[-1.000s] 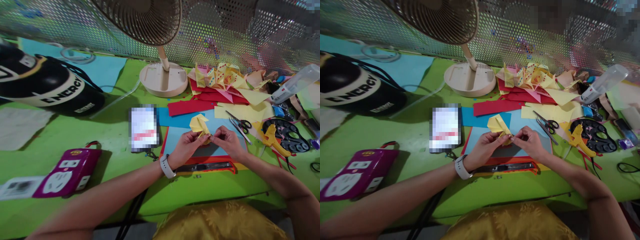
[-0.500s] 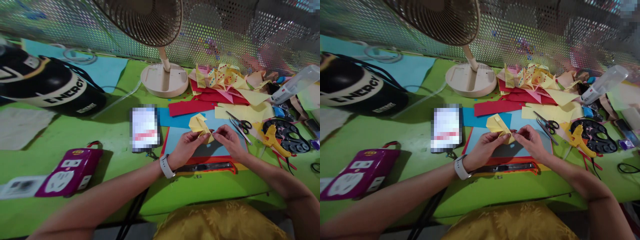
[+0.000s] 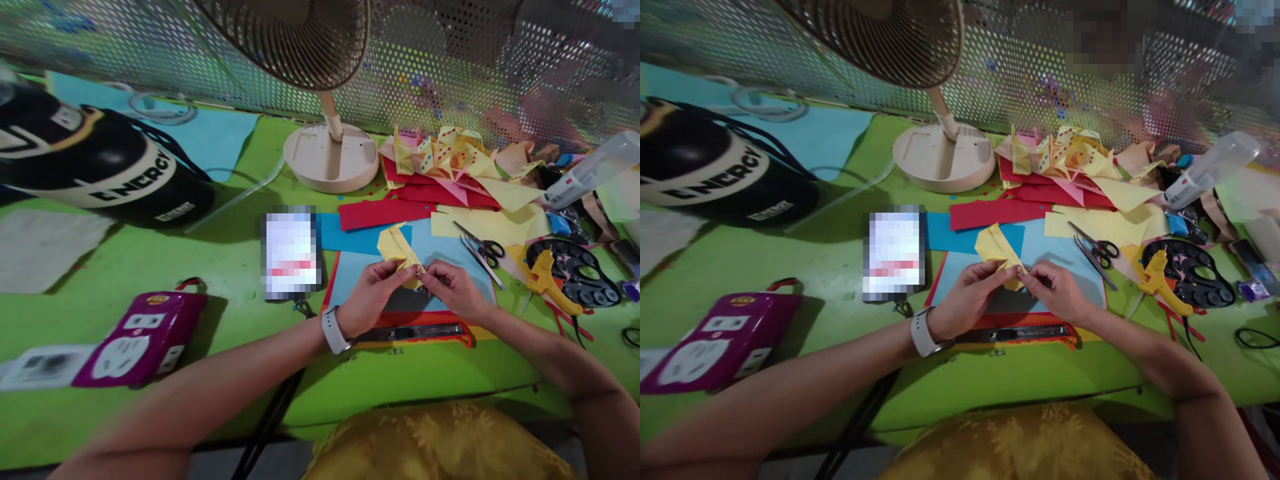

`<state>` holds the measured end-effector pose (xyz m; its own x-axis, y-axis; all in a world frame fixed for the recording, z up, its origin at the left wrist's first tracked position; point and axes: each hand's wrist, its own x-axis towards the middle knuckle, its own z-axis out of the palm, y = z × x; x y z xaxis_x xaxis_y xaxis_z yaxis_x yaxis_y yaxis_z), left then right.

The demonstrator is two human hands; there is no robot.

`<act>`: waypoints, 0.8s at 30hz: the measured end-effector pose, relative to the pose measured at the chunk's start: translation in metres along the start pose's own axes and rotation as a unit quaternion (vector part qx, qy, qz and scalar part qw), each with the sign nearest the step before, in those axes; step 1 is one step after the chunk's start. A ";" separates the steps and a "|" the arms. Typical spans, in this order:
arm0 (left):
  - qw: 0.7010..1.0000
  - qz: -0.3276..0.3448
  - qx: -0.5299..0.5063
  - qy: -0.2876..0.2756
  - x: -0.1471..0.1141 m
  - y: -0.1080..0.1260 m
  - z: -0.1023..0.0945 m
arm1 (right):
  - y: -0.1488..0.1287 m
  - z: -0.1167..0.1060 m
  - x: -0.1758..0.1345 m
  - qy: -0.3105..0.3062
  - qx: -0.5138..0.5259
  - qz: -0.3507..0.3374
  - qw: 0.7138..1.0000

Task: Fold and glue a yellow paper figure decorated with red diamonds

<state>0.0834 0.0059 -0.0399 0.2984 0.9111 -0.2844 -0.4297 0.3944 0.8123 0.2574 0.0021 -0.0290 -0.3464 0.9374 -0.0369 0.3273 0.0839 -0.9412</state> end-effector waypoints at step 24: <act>0.998 0.049 -0.045 -0.020 0.006 0.001 0.001 | 0.005 -0.008 0.002 0.026 -0.044 -0.040 0.998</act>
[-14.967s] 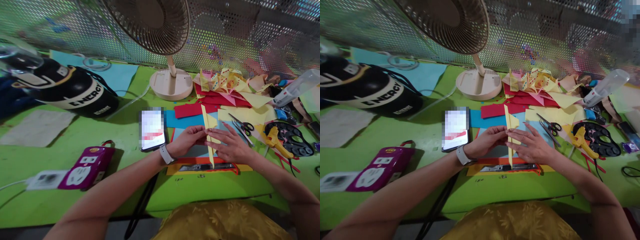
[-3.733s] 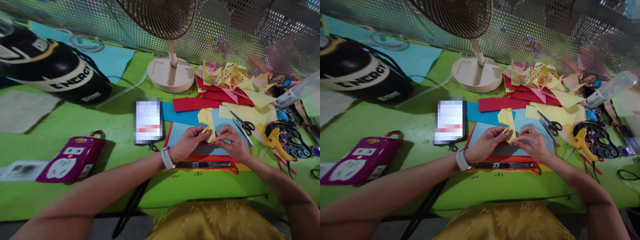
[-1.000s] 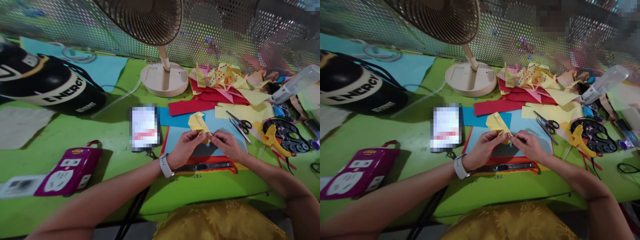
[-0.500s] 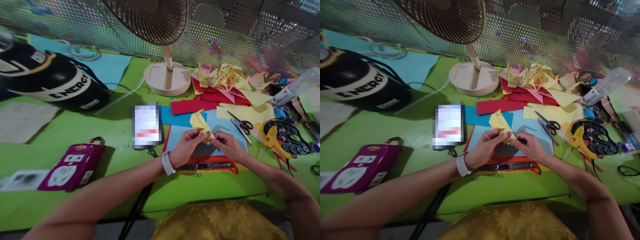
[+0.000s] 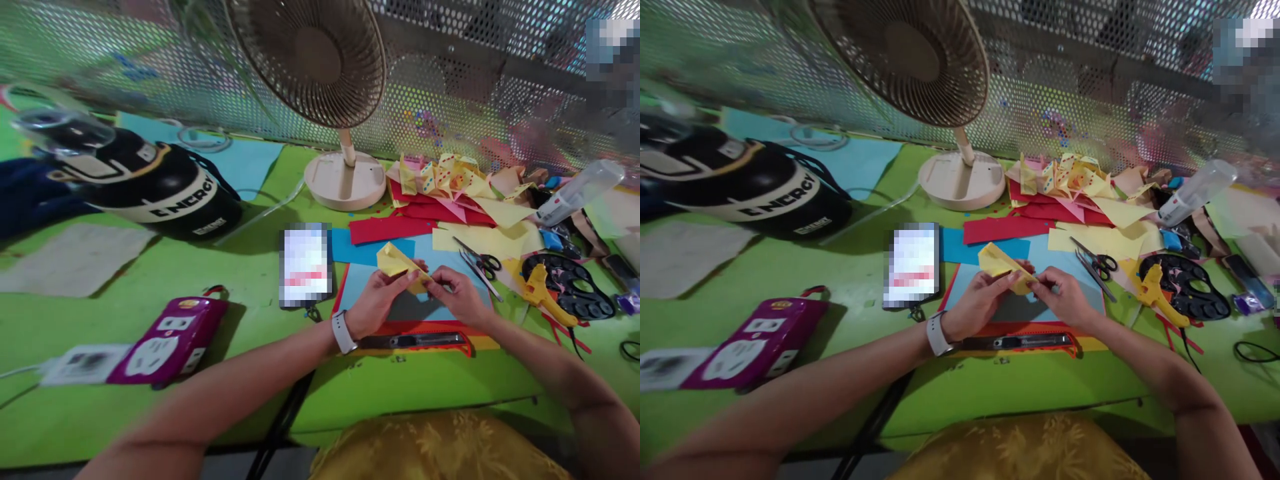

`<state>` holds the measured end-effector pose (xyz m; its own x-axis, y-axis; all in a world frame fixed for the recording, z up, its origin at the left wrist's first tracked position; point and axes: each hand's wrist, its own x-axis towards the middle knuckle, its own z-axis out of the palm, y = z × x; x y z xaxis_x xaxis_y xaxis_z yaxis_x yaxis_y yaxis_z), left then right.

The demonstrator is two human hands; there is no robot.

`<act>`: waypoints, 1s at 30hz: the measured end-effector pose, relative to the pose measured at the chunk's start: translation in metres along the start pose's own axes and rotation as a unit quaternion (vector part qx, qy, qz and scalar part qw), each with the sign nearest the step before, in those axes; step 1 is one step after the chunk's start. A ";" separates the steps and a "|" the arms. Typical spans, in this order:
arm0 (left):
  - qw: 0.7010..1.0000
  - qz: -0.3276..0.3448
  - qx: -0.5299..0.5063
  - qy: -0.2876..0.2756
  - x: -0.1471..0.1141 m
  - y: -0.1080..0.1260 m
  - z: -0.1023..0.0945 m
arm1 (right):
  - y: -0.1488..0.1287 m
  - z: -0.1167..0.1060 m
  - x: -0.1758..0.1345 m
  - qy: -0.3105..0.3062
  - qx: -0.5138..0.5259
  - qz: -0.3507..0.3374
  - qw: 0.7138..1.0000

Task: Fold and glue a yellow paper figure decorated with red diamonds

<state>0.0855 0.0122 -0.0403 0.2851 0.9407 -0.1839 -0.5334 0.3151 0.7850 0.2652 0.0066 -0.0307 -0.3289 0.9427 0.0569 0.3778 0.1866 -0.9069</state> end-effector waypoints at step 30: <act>0.995 0.049 0.002 0.086 0.011 0.021 -0.003 | -0.010 -0.021 -0.003 -0.003 0.010 -0.025 1.000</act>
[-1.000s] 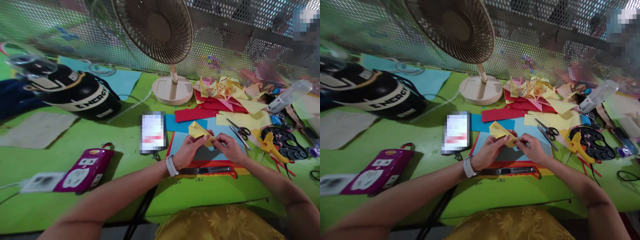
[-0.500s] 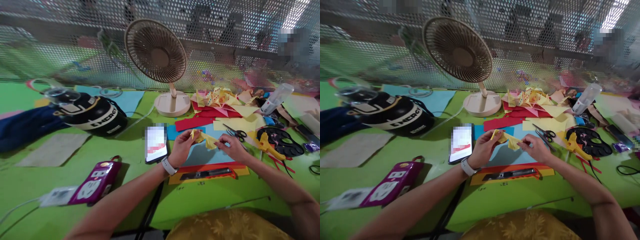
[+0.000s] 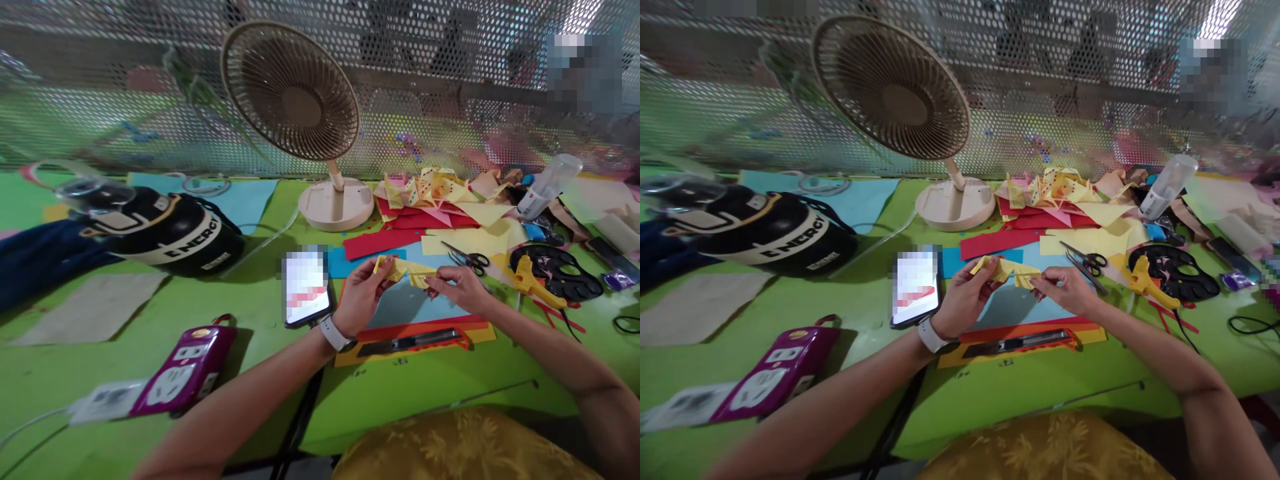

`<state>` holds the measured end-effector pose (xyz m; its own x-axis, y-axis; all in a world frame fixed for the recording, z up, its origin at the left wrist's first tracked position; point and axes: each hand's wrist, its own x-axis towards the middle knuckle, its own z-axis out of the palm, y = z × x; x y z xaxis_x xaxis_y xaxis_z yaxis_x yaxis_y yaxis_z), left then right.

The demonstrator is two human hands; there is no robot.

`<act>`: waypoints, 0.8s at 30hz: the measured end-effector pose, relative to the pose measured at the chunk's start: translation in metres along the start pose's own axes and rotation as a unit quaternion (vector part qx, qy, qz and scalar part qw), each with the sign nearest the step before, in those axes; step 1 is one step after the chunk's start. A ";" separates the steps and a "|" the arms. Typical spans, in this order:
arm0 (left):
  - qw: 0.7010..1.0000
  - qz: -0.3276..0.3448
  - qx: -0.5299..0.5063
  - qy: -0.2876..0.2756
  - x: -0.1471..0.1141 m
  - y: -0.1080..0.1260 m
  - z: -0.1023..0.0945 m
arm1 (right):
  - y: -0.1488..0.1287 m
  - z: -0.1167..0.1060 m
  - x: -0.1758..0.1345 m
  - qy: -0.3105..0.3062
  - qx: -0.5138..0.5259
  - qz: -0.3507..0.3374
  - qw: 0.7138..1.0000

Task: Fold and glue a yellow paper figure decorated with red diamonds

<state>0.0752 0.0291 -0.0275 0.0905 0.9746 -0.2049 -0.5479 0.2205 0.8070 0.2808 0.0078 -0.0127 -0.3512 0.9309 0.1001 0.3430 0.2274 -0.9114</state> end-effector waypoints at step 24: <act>0.990 0.076 0.082 -0.090 -0.006 0.006 -0.001 | -0.014 -0.007 -0.002 0.035 -0.105 0.005 0.994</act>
<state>0.0703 0.0248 -0.0217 0.1719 0.9850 0.0153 -0.4256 0.0602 0.9029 0.2831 0.0043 0.0028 -0.2889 0.9490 0.1260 0.5229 0.2667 -0.8096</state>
